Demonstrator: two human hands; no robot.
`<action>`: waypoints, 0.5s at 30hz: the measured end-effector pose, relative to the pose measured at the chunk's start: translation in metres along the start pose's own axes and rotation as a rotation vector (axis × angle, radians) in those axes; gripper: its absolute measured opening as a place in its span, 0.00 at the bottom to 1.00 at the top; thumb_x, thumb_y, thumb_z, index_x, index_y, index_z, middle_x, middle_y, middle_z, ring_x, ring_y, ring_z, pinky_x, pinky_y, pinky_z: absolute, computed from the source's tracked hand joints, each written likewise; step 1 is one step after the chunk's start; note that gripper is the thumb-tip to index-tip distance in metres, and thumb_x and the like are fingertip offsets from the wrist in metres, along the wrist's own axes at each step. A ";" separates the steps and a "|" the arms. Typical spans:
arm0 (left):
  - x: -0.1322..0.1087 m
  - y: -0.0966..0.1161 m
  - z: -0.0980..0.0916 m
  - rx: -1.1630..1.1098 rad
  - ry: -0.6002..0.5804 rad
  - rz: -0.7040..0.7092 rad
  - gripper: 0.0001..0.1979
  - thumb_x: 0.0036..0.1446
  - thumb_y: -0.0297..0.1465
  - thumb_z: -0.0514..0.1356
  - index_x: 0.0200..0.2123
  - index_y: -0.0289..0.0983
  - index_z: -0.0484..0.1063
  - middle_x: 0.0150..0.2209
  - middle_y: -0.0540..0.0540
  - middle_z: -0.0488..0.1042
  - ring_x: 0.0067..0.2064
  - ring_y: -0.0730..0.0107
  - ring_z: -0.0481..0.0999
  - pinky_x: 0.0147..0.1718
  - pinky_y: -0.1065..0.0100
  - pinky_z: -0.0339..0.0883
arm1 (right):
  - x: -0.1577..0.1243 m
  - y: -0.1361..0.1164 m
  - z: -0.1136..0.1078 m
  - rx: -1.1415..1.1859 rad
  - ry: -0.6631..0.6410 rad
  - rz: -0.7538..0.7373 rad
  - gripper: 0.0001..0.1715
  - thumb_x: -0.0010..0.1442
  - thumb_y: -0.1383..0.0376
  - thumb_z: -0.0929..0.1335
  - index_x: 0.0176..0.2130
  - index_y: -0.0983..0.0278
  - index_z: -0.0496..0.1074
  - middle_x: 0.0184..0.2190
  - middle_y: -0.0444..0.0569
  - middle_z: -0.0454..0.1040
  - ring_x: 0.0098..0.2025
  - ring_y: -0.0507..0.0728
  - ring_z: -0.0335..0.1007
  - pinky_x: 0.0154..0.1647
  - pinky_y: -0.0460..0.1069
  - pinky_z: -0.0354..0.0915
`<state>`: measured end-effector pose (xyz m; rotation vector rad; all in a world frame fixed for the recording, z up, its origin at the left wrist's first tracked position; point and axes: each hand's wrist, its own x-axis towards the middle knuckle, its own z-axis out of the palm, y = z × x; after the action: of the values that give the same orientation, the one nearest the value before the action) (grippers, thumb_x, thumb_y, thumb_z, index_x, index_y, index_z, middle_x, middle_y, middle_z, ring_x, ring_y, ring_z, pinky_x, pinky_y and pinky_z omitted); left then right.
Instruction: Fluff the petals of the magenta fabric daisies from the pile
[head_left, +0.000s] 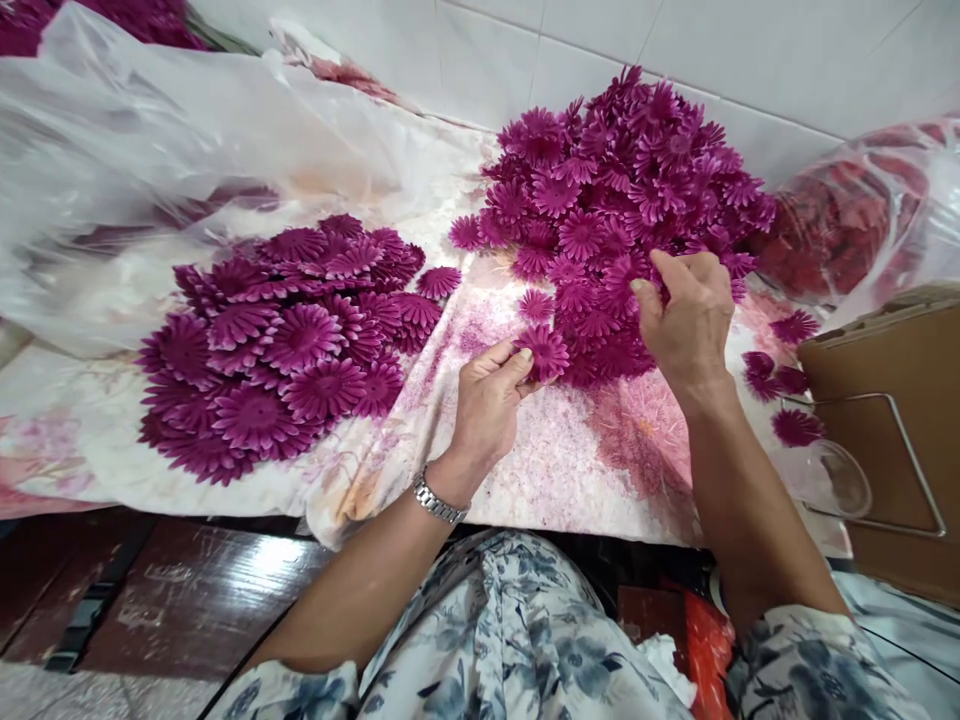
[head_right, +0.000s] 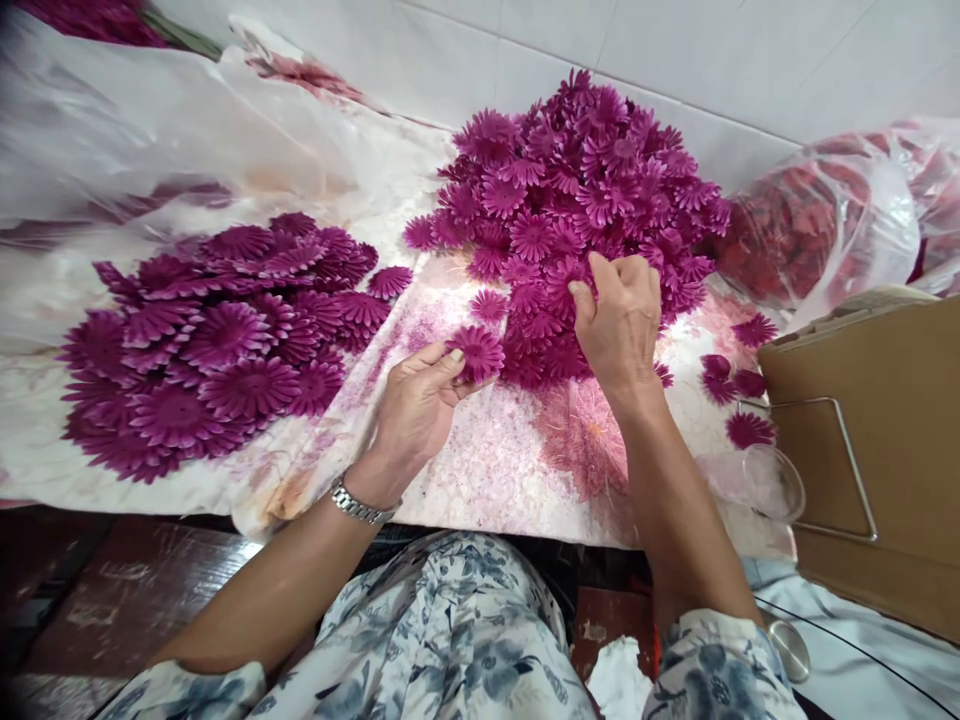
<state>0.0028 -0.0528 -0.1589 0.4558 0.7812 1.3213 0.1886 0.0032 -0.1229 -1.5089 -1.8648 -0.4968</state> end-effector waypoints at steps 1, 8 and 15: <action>0.000 0.000 0.000 -0.002 0.017 0.008 0.06 0.43 0.29 0.65 0.28 0.35 0.75 0.27 0.51 0.74 0.28 0.76 0.72 0.30 0.70 0.69 | 0.000 -0.002 0.000 0.014 -0.015 -0.025 0.12 0.57 0.61 0.68 0.40 0.66 0.72 0.32 0.52 0.71 0.37 0.58 0.66 0.37 0.54 0.62; 0.001 0.001 0.000 -0.013 0.047 0.013 0.05 0.41 0.27 0.66 0.23 0.34 0.71 0.23 0.54 0.70 0.26 0.79 0.70 0.28 0.73 0.68 | -0.025 -0.053 0.005 0.479 -0.310 -0.302 0.06 0.57 0.64 0.68 0.33 0.66 0.70 0.26 0.47 0.71 0.30 0.52 0.66 0.30 0.47 0.63; 0.001 -0.001 -0.001 0.036 0.011 -0.016 0.06 0.38 0.27 0.67 0.22 0.34 0.72 0.22 0.53 0.70 0.25 0.78 0.68 0.26 0.73 0.67 | -0.033 -0.057 0.009 0.383 -0.157 -0.385 0.07 0.59 0.70 0.64 0.29 0.65 0.69 0.22 0.47 0.71 0.27 0.52 0.66 0.30 0.47 0.64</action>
<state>0.0032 -0.0520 -0.1604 0.4707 0.8172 1.2971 0.1344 -0.0286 -0.1457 -0.9644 -2.2354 -0.1757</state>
